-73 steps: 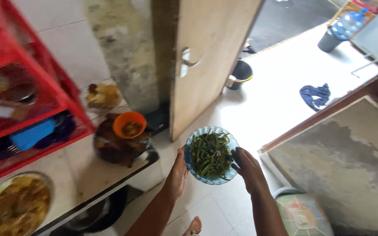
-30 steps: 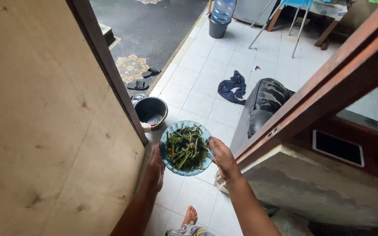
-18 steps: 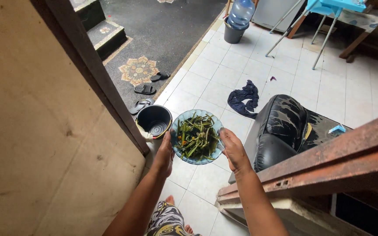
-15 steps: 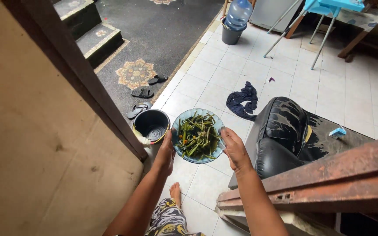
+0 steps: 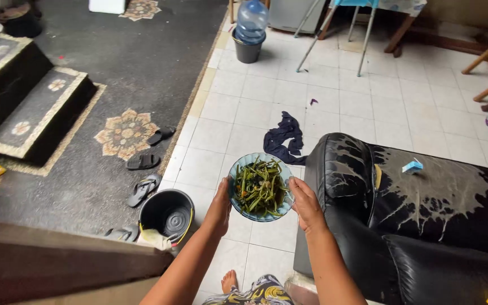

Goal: Cleaning a dining table, wiping down a food cover, and placing food on the table.

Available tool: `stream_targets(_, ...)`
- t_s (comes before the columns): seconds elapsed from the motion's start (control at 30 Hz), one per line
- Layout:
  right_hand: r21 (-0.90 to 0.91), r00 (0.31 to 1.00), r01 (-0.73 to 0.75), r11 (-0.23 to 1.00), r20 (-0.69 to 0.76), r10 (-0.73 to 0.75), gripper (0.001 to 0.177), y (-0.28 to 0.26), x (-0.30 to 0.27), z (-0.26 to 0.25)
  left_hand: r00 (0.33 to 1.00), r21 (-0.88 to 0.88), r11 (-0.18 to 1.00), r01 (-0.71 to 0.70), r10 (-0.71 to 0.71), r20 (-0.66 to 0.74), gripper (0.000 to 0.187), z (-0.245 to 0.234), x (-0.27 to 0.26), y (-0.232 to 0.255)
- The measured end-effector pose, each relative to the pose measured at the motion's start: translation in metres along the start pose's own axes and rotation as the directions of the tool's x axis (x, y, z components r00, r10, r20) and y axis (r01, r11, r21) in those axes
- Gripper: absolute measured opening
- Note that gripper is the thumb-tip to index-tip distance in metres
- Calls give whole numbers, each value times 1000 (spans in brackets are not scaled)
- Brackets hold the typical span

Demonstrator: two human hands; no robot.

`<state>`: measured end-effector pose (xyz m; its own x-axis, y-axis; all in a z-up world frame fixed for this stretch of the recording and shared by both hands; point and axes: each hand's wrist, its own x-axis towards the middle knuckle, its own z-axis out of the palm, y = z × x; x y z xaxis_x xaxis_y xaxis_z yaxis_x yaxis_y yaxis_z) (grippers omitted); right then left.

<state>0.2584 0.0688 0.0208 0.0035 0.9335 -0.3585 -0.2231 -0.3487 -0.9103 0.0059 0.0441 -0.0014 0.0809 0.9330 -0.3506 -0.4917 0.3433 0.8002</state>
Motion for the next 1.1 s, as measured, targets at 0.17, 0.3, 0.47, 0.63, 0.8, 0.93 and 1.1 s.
stream_targets(0.17,-8,989,-37,999,-144,35,60,-22,85,-20,996,24,999,32,-34,88,74,32,98,30)
stream_targets(0.3,22,991,31,999,-133,-27,63,-53,170,-44,989,5,1000,26,-27,144,71,61,196,40)
stream_targets(0.47,-64,981,-39,997,-195,26,67,-120,270,-59,990,-4,1000,29,-28,138,71,111,292,76)
stream_targets(0.63,-81,984,-47,996,-175,32,67,-179,380,-82,994,-17,999,35,-33,105,73,167,399,117)
stream_targets(0.8,-3,990,-39,999,-137,38,67,-225,489,-93,995,8,999,49,-49,82,73,197,507,148)
stream_targets(0.93,-8,975,-30,1000,-218,28,68,-251,558,-100,991,17,999,39,-41,127,71,213,600,157)
stream_targets(1.1,3,926,-69,998,-373,65,63,-314,635,-109,958,26,999,40,-45,283,70,276,702,217)
